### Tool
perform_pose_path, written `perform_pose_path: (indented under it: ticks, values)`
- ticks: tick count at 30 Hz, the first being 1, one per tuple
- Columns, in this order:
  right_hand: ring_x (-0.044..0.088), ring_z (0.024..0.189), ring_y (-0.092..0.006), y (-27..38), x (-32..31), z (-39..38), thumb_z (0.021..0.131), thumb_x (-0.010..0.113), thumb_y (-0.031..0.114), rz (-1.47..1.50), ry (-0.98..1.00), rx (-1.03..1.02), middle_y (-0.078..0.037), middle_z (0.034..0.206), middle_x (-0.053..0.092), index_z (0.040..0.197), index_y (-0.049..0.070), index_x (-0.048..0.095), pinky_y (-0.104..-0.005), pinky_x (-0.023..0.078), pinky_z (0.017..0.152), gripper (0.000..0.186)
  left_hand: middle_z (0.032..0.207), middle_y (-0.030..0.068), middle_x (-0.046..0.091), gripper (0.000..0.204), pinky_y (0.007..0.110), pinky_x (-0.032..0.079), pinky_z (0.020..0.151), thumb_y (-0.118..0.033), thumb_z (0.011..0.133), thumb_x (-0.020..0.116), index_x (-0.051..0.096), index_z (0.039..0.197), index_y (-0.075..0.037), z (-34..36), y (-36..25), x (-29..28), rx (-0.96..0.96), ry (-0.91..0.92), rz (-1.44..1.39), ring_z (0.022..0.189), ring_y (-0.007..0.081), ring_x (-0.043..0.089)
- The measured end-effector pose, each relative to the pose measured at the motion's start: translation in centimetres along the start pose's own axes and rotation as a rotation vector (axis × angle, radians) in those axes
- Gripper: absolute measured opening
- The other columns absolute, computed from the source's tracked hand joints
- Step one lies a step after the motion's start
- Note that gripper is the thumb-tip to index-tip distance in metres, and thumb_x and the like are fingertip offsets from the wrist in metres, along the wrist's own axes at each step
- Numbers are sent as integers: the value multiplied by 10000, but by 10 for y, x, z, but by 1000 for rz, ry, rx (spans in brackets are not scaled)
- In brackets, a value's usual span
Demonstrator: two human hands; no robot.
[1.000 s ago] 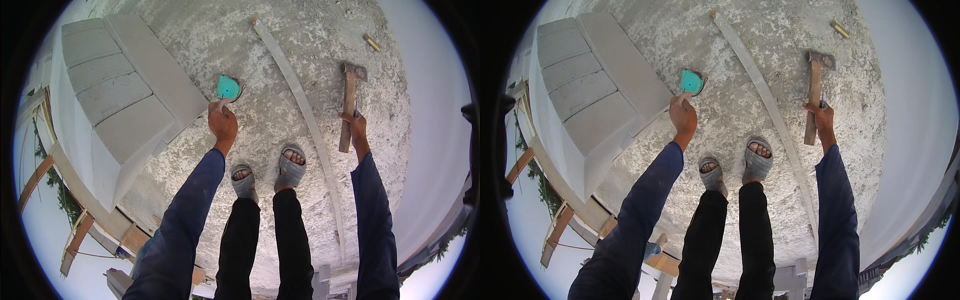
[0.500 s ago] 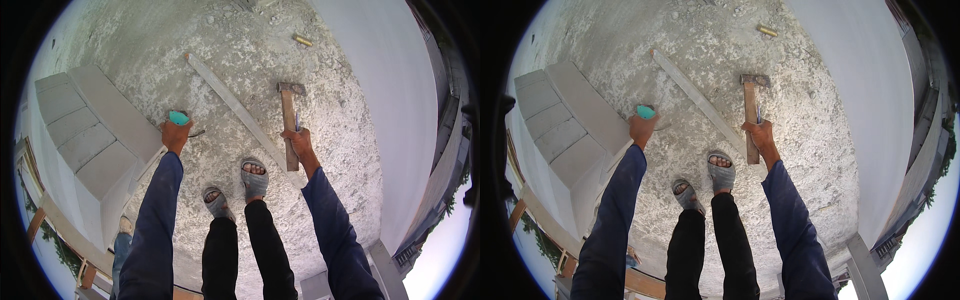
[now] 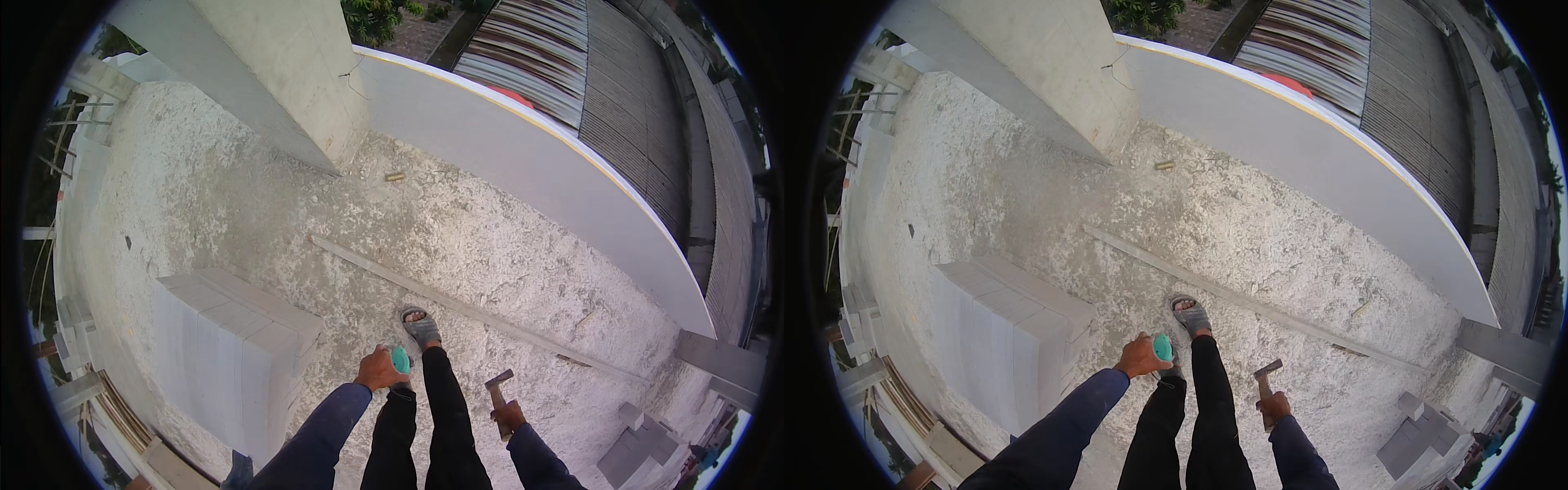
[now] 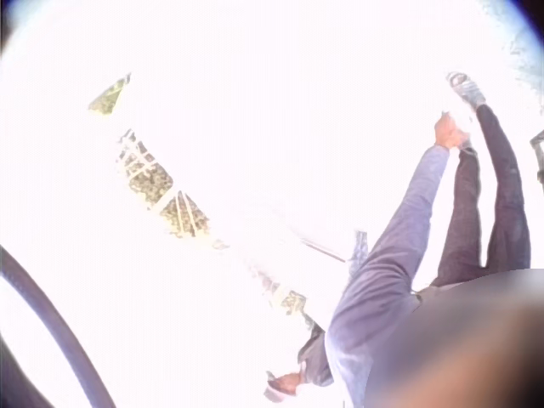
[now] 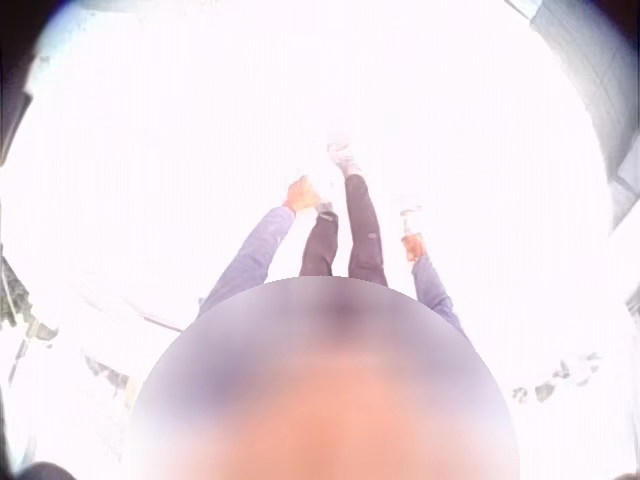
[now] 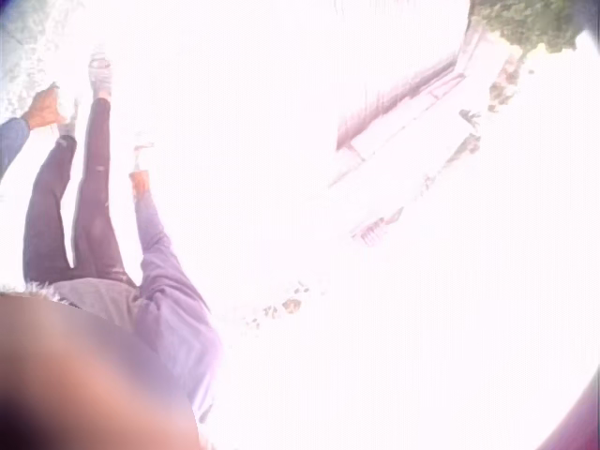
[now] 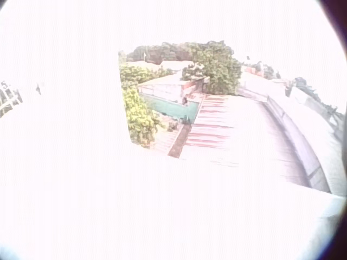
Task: The person walks on a rooftop construction site, picks up a trowel and a tile, then places the tile against a wall. They use a tape measure and hammer to mark and adjust the wall, then use a string line to align the tile placement.
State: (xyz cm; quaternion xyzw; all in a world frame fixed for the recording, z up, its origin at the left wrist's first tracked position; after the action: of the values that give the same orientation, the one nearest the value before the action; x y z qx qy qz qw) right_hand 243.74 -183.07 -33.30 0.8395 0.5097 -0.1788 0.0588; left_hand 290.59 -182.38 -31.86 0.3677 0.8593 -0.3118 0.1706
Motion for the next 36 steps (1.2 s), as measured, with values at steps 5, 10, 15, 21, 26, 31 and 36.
perform_pose_path:
  ticks: [5,10,15,21,26,31,36]
  values:
    - [722,666,-238,-193,48,-109,687,856,300,4,-49,-76,-148,742,736,862,-116,650,-369,570,610,496,1073,245,691,775,469,557,860,-618,640,835,717,1034,40,-96,-91,-54,91,4,82,1009,382,699]
    - [713,732,-266,-286,93,-234,734,786,252,668,165,209,-141,780,729,862,21,757,-406,556,690,266,791,203,734,661,461,564,686,-616,618,863,746,768,16,-140,-145,-107,4,-13,167,751,332,736]
    - [696,653,-212,-335,112,-281,677,837,177,872,226,306,-110,750,733,848,16,770,-388,559,597,245,678,146,709,595,453,531,607,-555,641,874,714,698,15,-145,-183,-128,68,-72,339,617,277,697]
    - [738,899,-256,-399,50,-246,654,868,227,876,305,332,-129,985,765,959,54,792,-395,580,786,359,686,149,690,553,452,518,592,-488,660,874,701,763,28,-136,-302,-75,849,-103,790,592,234,668]
    - [735,752,-265,-463,-83,-249,669,855,241,1012,-23,324,-144,840,762,862,-13,763,-400,572,690,332,715,173,709,577,462,527,648,-450,622,892,703,735,84,-135,-501,13,256,-150,195,669,316,699]
    - [737,774,-300,-513,-207,-242,671,852,272,1247,-213,272,-179,861,759,833,-55,750,-406,573,734,379,758,173,698,531,453,514,688,-460,655,878,683,764,22,-121,-712,88,616,-42,15,694,347,668]
    - [747,841,-322,-555,-271,-200,694,833,280,1263,-239,322,-191,903,766,913,-73,750,-408,576,798,424,723,144,704,487,423,514,646,-422,678,872,697,766,23,-79,-847,127,765,-147,301,624,282,664]
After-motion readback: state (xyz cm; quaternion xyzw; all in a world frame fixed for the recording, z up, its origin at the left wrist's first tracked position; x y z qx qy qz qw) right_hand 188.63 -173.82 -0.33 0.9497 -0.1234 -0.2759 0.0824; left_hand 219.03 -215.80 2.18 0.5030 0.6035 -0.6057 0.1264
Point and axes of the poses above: each hand's wrist, its own z-axis towards the middle knuckle, its own x-axis out of the palm, y = z × x, the point moved 2 cm from there along z, towards the middle knuckle
